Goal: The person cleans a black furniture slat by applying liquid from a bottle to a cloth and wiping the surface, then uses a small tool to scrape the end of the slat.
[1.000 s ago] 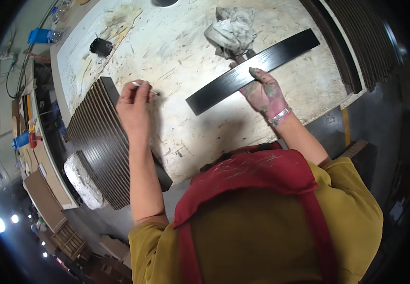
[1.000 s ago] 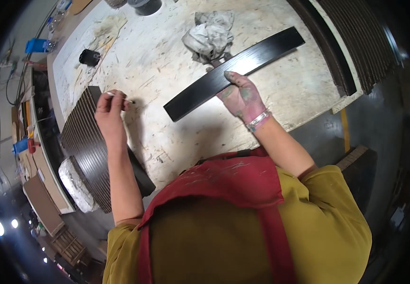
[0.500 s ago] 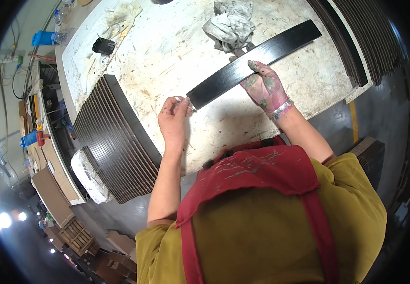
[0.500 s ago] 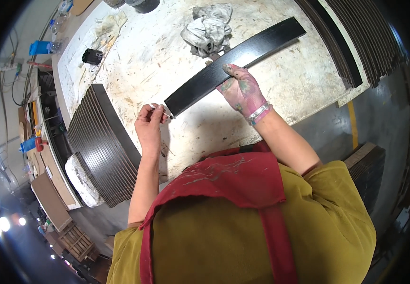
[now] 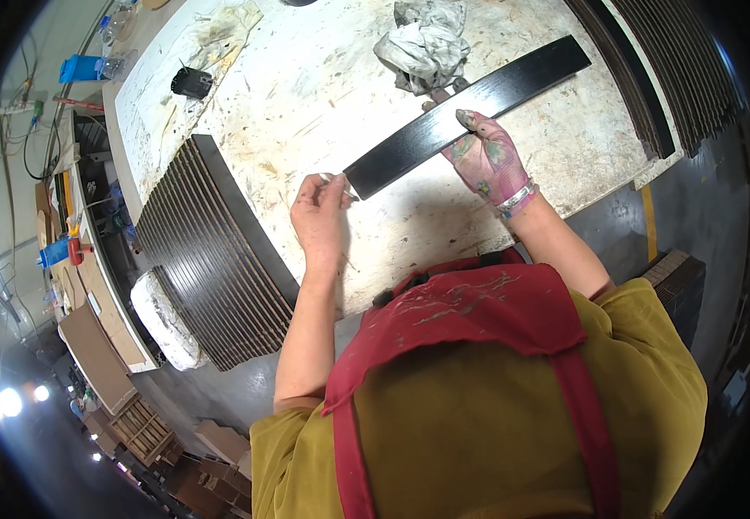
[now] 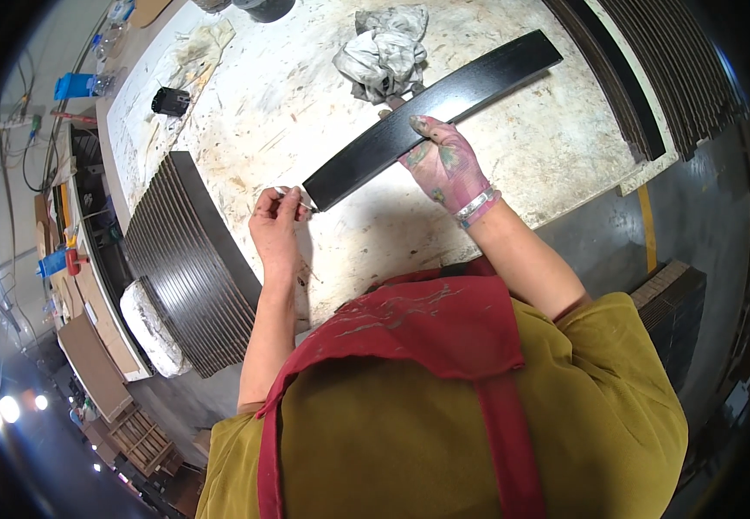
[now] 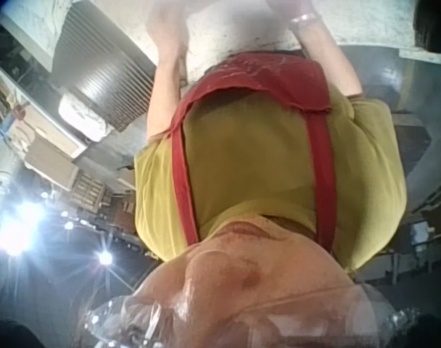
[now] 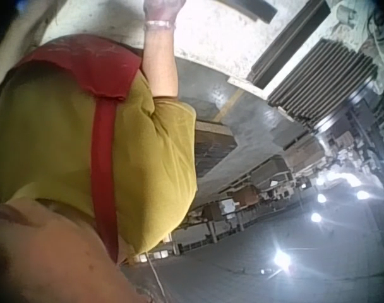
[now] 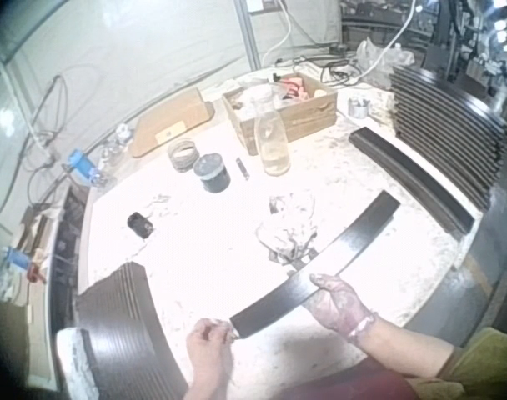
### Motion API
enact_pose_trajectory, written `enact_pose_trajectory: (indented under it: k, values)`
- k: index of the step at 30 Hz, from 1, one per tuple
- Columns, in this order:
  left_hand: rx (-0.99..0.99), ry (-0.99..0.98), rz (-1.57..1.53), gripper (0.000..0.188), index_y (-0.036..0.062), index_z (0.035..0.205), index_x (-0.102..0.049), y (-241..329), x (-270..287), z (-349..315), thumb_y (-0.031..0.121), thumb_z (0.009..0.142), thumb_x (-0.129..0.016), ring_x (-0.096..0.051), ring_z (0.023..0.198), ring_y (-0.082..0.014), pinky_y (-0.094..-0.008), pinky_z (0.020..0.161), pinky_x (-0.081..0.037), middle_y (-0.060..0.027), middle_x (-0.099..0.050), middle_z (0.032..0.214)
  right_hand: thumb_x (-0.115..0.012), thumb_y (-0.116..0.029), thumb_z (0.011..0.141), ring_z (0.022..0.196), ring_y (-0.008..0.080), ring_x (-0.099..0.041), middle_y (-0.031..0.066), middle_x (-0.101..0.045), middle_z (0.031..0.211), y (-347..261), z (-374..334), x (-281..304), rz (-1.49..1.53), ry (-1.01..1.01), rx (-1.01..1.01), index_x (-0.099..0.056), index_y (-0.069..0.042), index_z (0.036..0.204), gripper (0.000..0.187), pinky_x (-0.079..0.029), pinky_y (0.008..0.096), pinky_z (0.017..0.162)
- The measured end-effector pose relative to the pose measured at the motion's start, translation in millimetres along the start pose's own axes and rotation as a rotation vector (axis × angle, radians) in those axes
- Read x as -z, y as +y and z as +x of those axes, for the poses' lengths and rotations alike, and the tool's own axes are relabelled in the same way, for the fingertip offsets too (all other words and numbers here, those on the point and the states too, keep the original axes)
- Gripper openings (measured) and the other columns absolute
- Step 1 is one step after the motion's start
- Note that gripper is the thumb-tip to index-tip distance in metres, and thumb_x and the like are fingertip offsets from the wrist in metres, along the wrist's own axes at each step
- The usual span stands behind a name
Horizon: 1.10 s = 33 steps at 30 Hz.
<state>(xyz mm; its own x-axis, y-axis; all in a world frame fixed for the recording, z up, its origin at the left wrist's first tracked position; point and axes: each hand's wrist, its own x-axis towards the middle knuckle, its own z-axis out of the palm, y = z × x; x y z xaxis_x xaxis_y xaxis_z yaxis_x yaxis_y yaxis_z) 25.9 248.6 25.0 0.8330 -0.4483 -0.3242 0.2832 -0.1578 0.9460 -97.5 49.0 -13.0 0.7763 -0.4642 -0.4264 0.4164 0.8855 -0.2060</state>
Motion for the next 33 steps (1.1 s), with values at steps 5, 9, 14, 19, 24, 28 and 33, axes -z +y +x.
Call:
enact_pose_trajectory:
  k: [5, 9, 14, 19, 24, 28, 33]
  values:
    - [-0.001, 0.03, -0.053, 0.007, 0.0008, 0.082, -0.057, 6, -1, 3, 0.002, 0.087, -0.061, -0.047, 0.059, -0.0064, -0.0206, 0.056, -0.04, -0.0008, -0.055, 0.067, -0.045, -0.002, 0.091, 0.108, 0.0304, -0.058, 0.0228, -0.058, 0.117, 0, 3, -4, 0.007, -0.015, -0.006, -0.051, 0.01, 0.116, 0.028, -0.045, 0.0407, 0.098]
    - [-0.033, 0.027, 0.351, 0.016, 0.0002, 0.077, -0.058, 8, -7, 2, 0.013, 0.085, -0.063, -0.047, 0.06, -0.0065, -0.0203, 0.055, -0.038, -0.0013, -0.055, 0.065, -0.049, -0.001, 0.089, 0.105, 0.0261, -0.059, 0.0176, -0.059, 0.116, -8, 6, 23, 0.086, 0.021, -0.052, -0.052, 0.004, 0.118, 0.03, -0.046, 0.0379, 0.097]
    - [-0.024, 0.142, 0.186, 0.008, 0.004, 0.079, -0.054, -1, 11, 8, 0.004, 0.087, -0.056, -0.047, 0.062, -0.0068, -0.0212, 0.055, -0.039, -0.0015, -0.054, 0.073, -0.059, -0.01, 0.085, 0.107, 0.0165, -0.054, 0.0042, -0.058, 0.113, 16, 22, 69, -0.335, -0.008, 0.005, -0.058, -0.009, 0.111, 0.026, -0.041, 0.0441, 0.096]
    - [-0.148, 0.059, 0.124, 0.016, 0.0057, 0.078, -0.046, 11, 18, 11, 0.006, 0.093, -0.053, -0.043, 0.063, -0.0088, -0.0227, 0.06, -0.039, -0.0007, -0.049, 0.071, -0.057, -0.008, 0.089, 0.091, 0.0152, -0.06, 0.0005, -0.064, 0.095, 11, 8, 37, -0.022, 0.024, -0.058, -0.065, -0.01, 0.091, 0.009, -0.046, 0.0367, 0.088]
    - [-0.16, 0.06, 0.109, 0.014, 0.0042, 0.08, -0.049, 19, 3, 19, 0.007, 0.093, -0.053, -0.043, 0.064, -0.009, -0.0223, 0.061, -0.037, -0.001, -0.05, 0.071, -0.056, -0.01, 0.09, 0.086, 0.0125, -0.059, -0.0006, -0.062, 0.094, 6, 3, 29, -0.067, 0.089, -0.07, -0.064, -0.009, 0.093, 0.008, -0.046, 0.0304, 0.082]
    - [-0.259, 0.002, 0.164, 0.014, 0.0025, 0.082, -0.052, 37, 3, 38, 0.01, 0.094, -0.053, -0.044, 0.064, -0.0088, -0.0218, 0.062, -0.037, -0.0012, -0.05, 0.07, -0.057, -0.011, 0.09, 0.081, 0.011, -0.058, -0.0017, -0.061, 0.092, 6, 0, 24, -0.107, 0.077, -0.086, -0.064, -0.01, 0.095, 0.009, -0.045, 0.0292, 0.077]
    - [-0.347, -0.003, 0.154, 0.013, 0.0013, 0.086, -0.055, 65, -14, 63, 0.01, 0.095, -0.053, -0.05, 0.068, -0.0092, -0.0227, 0.066, -0.043, -0.003, -0.055, 0.078, -0.058, -0.012, 0.089, 0.081, 0.0105, -0.057, -0.0017, -0.061, 0.09, 4, 1, 31, -0.118, 0.029, -0.086, -0.064, -0.01, 0.096, 0.009, -0.043, 0.0295, 0.075]
